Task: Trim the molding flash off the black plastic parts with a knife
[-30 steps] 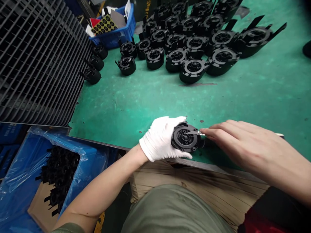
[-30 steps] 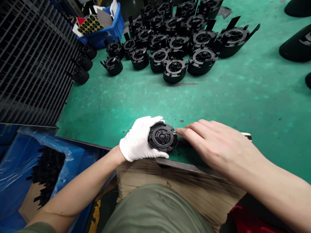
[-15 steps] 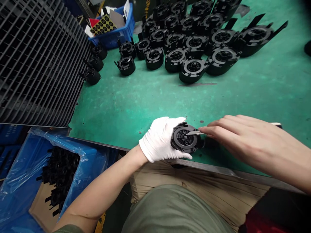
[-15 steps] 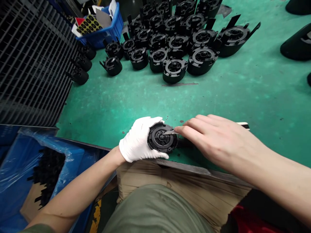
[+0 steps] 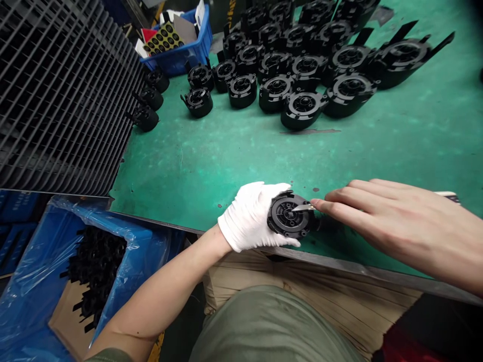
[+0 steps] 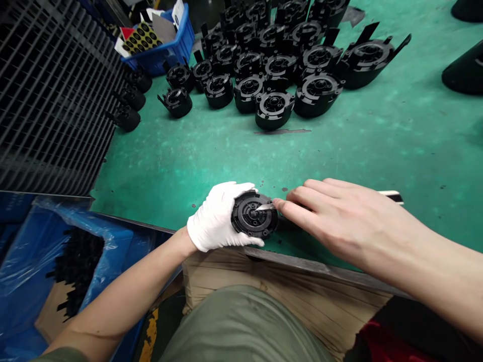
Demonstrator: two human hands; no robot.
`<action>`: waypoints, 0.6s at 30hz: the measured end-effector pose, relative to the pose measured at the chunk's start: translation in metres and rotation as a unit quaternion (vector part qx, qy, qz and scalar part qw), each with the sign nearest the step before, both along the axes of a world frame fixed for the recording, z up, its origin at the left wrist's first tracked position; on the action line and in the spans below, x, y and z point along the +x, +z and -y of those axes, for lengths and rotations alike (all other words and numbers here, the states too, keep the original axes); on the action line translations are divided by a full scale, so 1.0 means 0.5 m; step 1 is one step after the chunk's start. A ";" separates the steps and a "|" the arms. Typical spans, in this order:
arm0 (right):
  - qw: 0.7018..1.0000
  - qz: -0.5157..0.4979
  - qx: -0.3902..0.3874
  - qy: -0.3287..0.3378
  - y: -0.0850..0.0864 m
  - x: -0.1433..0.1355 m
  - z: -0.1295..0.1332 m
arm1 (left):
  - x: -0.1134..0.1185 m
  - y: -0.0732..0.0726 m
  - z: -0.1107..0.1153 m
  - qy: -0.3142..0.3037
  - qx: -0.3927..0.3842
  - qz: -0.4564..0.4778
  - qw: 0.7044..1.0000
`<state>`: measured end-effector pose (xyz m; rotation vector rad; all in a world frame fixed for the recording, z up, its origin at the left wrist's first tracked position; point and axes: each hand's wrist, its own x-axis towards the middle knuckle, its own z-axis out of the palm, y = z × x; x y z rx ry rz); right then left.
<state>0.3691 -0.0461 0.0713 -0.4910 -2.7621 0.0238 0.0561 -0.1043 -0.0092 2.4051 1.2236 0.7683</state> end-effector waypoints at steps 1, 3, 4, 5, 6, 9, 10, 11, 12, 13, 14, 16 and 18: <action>1.000 -0.003 -0.005 -0.001 -0.005 0.003 0.001 | 0.000 0.000 0.000 0.003 -0.005 -0.007 1.000; 1.000 0.004 -0.017 -0.001 -0.014 0.010 0.003 | -0.001 0.001 0.000 0.006 -0.016 -0.021 1.000; 1.000 0.005 -0.019 0.000 -0.016 0.012 0.003 | -0.001 0.001 0.000 0.006 -0.017 -0.022 1.000; 1.000 0.006 -0.020 0.002 -0.018 0.015 0.003 | -0.001 0.001 0.000 0.005 -0.017 -0.020 1.000; 1.000 0.009 -0.023 0.002 -0.019 0.017 0.003 | 0.000 0.001 0.000 0.003 -0.016 -0.015 1.000; 0.999 0.011 -0.031 -0.001 -0.017 0.018 0.004 | 0.001 0.002 -0.002 0.001 -0.015 -0.002 1.000; 0.999 0.012 -0.034 -0.003 -0.016 0.017 0.004 | 0.002 0.002 -0.002 0.001 -0.018 -0.003 1.000; 0.999 0.011 -0.032 -0.003 -0.016 0.017 0.005 | 0.003 0.003 -0.003 0.003 -0.021 -0.006 1.000; 1.000 0.010 -0.028 -0.002 -0.017 0.016 0.006 | 0.004 0.003 -0.003 0.005 -0.024 -0.010 1.000; 1.000 0.009 -0.023 -0.001 -0.018 0.016 0.007 | 0.004 0.004 -0.003 0.007 -0.028 -0.013 0.999; 1.000 0.010 -0.018 -0.002 -0.019 0.017 0.008 | 0.005 0.005 -0.003 0.008 -0.032 -0.015 0.999; 1.000 0.008 -0.018 -0.004 -0.022 0.019 0.011 | 0.005 0.006 -0.001 0.012 -0.038 -0.017 0.999; 0.999 0.011 -0.032 -0.009 -0.023 0.022 0.013 | 0.006 0.007 0.000 0.012 -0.039 -0.019 0.999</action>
